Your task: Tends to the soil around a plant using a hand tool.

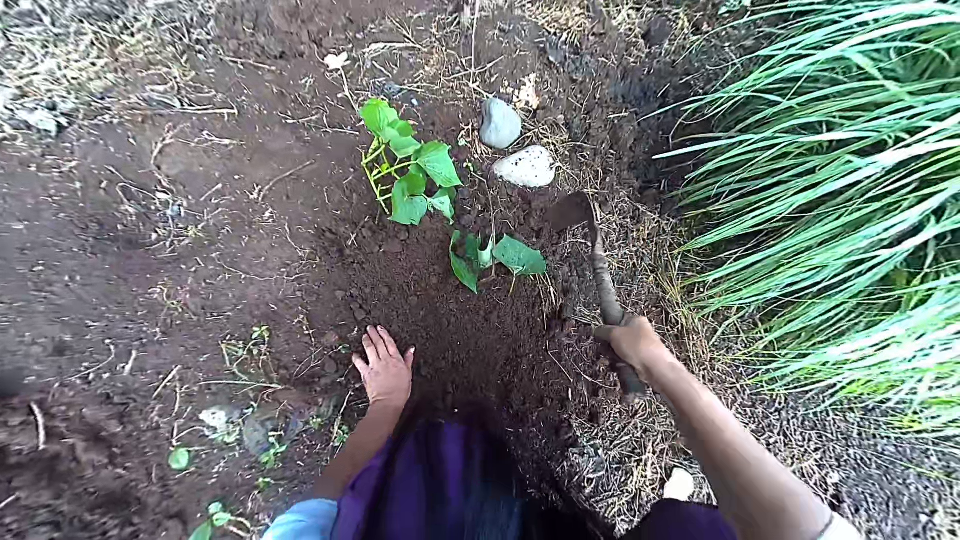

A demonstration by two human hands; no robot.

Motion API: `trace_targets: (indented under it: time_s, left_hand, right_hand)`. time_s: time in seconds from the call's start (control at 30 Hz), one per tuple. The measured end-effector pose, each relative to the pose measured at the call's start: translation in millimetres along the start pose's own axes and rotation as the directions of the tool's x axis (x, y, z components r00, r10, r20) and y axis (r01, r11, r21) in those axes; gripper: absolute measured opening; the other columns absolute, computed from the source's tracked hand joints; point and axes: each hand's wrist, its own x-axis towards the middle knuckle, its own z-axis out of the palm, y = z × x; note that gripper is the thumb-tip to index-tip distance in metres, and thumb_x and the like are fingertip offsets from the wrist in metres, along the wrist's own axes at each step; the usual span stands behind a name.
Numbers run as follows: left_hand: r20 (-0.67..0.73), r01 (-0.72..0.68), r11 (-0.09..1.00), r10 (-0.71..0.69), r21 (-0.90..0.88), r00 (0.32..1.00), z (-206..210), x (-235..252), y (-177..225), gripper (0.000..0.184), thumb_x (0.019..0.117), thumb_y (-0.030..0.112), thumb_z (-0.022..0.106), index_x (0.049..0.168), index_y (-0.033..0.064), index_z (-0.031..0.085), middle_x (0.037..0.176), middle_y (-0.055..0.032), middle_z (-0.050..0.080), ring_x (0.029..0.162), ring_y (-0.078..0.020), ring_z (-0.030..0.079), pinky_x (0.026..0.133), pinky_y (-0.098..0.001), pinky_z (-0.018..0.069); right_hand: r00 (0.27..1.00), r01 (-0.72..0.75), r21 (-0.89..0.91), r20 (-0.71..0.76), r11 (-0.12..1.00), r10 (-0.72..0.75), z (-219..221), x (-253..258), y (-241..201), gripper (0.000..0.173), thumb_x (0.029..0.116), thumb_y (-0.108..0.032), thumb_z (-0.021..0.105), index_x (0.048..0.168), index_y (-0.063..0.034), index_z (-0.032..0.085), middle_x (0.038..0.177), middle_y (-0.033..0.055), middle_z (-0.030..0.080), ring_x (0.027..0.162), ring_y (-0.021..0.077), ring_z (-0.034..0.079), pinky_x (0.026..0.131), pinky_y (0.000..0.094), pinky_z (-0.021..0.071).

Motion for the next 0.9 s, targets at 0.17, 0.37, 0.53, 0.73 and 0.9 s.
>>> trace_targets:
  time_s: [0.17, 0.37, 0.53, 0.73, 0.9]
  left_hand:
    - [-0.010, 0.008, 1.000, -0.008, 0.014, 1.000, 0, 2, 3, 0.080, 0.1052, 0.048, 0.050, 0.158, -0.0091, 0.029, 0.163, -0.0332, 0.030, 0.150, -0.0503, 0.033, 0.114, -0.0710, 0.0272]
    - [0.171, 0.053, 0.997, -0.063, 0.061, 0.983, -31, -10, -11, 0.084, 0.1050, 0.048, 0.053, 0.159, -0.0095, 0.024, 0.167, -0.0333, 0.017, 0.153, -0.0504, 0.026, 0.120, -0.0643, 0.0239]
    - [0.281, 0.144, 0.989, -0.145, 0.026, 0.949, -44, -23, -17, 0.065, 0.1025, 0.004, 0.050, 0.159, -0.0103, 0.020, 0.158, -0.0369, 0.031, 0.142, -0.0508, 0.040, 0.113, -0.0578, 0.0373]
    - [-0.025, 0.006, 0.992, -0.009, -0.128, 1.000, -52, -15, -40, 0.052, 0.1033, 0.025, 0.062, 0.143, -0.0065, 0.053, 0.149, -0.0303, 0.049, 0.138, -0.0486, 0.046, 0.116, -0.0616, 0.0341]
    - [-0.058, -0.667, 0.708, 0.674, -0.233, 0.736, -29, -40, 5, 0.056, 0.0984, 0.034, 0.067, 0.144, 0.0034, 0.058, 0.156, -0.0203, 0.049, 0.145, -0.0402, 0.045, 0.118, -0.0648, 0.0302]
  right_hand:
    - [0.933, 0.180, 0.146, -0.338, 0.973, -0.122, -10, 7, -21, 0.021, 0.0903, -0.006, 0.069, 0.105, 0.0039, 0.057, 0.079, 0.0156, 0.059, 0.066, 0.0264, 0.059, 0.064, 0.0480, 0.0510]
    - [0.999, 0.040, -0.175, -0.013, 0.984, -0.043, 44, 20, -16, 0.037, 0.0947, -0.017, 0.070, 0.123, 0.0047, 0.059, 0.108, 0.0233, 0.067, 0.097, 0.0352, 0.068, 0.087, 0.0550, 0.0540]
    - [0.972, 0.169, -0.031, -0.162, 0.985, -0.172, -13, -6, 15, 0.035, 0.0903, -0.013, 0.072, 0.119, 0.0029, 0.059, 0.087, 0.0167, 0.063, 0.067, 0.0270, 0.062, 0.063, 0.0522, 0.0538]
    - [0.996, 0.087, 0.514, -0.032, 0.853, -0.082, -22, -14, 54, 0.008, 0.0998, -0.013, 0.052, 0.092, -0.0142, 0.053, 0.053, -0.0086, 0.048, 0.041, 0.0034, 0.046, 0.040, 0.0214, 0.0447]
    - [0.960, -0.277, 0.743, 0.245, 0.609, 0.139, -23, -27, 80, 0.034, 0.1065, -0.012, 0.035, 0.076, -0.0162, 0.050, 0.048, -0.0087, 0.043, 0.039, -0.0015, 0.041, 0.039, 0.0132, 0.0373]
